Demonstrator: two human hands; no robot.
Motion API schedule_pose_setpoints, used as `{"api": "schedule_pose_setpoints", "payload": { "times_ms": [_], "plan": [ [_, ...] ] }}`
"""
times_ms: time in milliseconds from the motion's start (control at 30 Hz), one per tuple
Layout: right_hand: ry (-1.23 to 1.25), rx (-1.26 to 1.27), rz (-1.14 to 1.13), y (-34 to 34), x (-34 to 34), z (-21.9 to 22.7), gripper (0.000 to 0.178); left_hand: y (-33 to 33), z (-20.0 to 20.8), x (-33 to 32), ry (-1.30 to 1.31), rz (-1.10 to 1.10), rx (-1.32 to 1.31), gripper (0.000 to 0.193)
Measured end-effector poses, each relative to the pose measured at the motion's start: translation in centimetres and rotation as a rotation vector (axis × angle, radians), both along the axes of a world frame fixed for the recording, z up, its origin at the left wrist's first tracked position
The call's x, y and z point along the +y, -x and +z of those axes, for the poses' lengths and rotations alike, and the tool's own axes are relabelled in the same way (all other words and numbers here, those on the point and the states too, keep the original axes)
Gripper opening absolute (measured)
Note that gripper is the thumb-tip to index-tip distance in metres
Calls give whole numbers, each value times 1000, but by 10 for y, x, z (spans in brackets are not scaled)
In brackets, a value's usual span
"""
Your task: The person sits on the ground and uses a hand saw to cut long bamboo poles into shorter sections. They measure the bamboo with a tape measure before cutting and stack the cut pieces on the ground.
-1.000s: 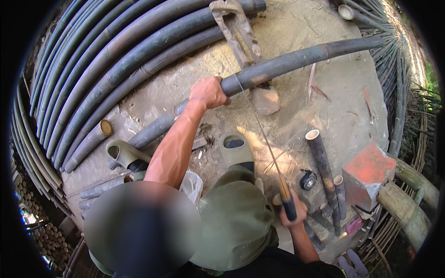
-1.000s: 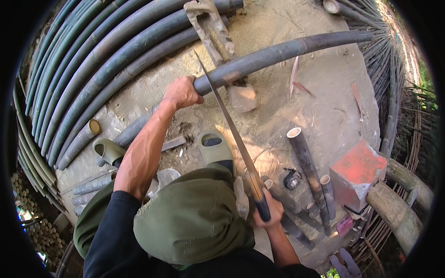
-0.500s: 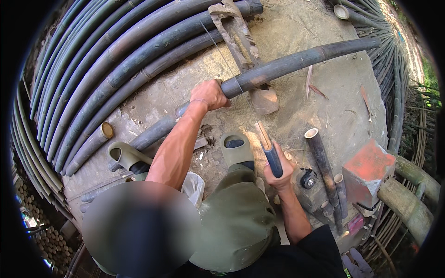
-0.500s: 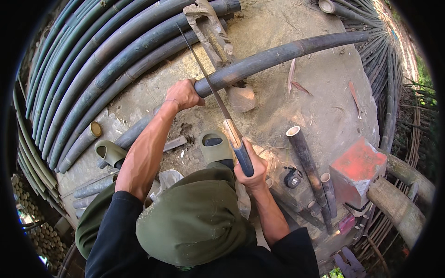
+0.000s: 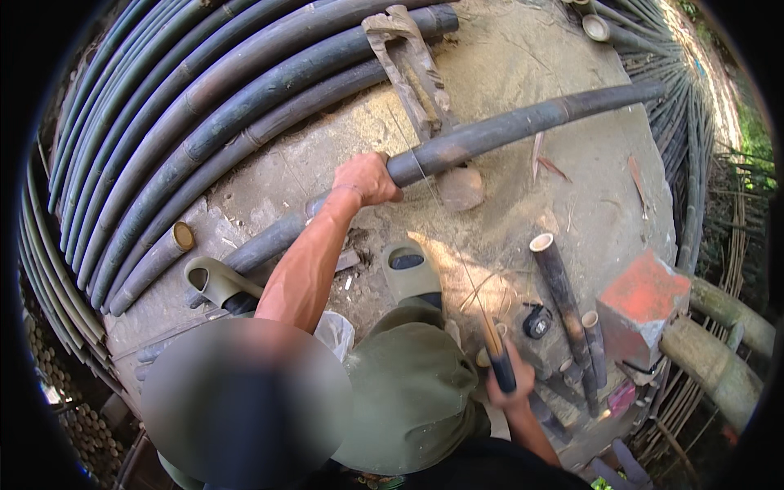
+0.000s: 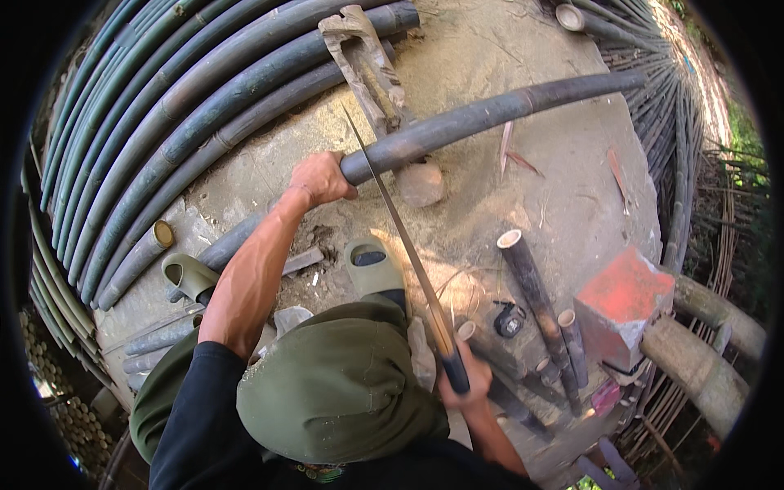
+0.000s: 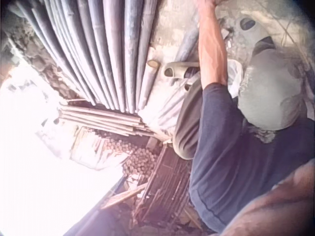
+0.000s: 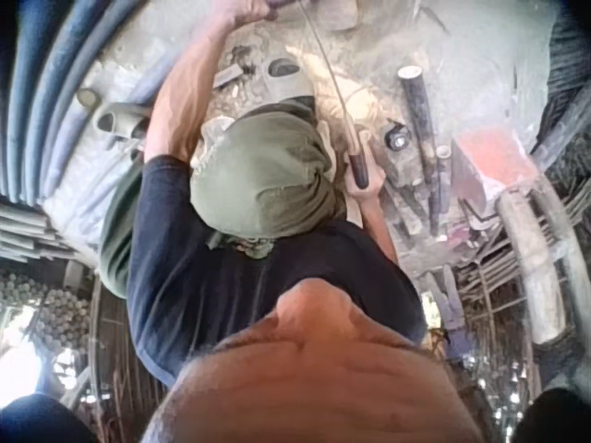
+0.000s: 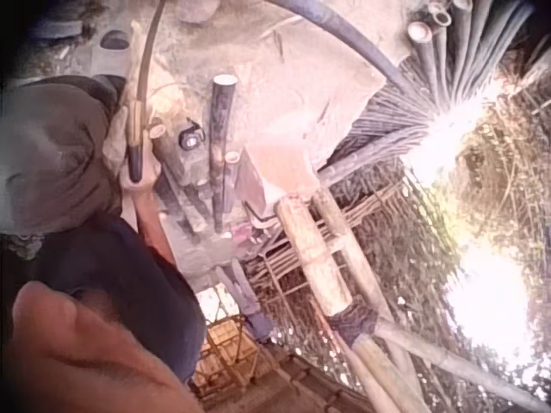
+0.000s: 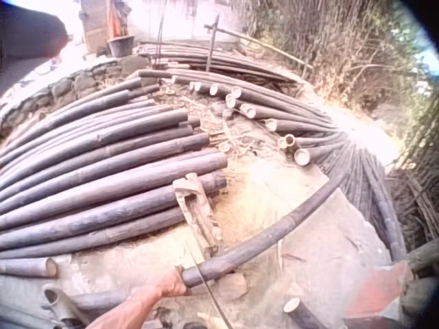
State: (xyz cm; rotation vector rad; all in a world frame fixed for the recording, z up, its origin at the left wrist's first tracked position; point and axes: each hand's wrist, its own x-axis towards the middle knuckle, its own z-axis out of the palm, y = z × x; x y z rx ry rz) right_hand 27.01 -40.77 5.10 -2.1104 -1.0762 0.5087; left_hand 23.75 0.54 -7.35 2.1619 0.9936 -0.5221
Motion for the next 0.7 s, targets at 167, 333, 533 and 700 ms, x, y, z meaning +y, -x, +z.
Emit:
{"api": "schedule_pose_setpoints", "payload": {
  "times_ms": [167,333,533,700],
  "plan": [
    [-62,10,-11,-3,10,-33,54,-9,4,2,57,-3,25,50],
    [26,78,-49,-10,50,-19,57,-4,7,1,55,-18,73,50],
    [8,74,-35,-6,8,-16,56,-8,9,-2,54,-8,42,50],
    [6,138,-99,-13,67,-26,56,-5,7,0,66,-20,57,51]
  ]
}}
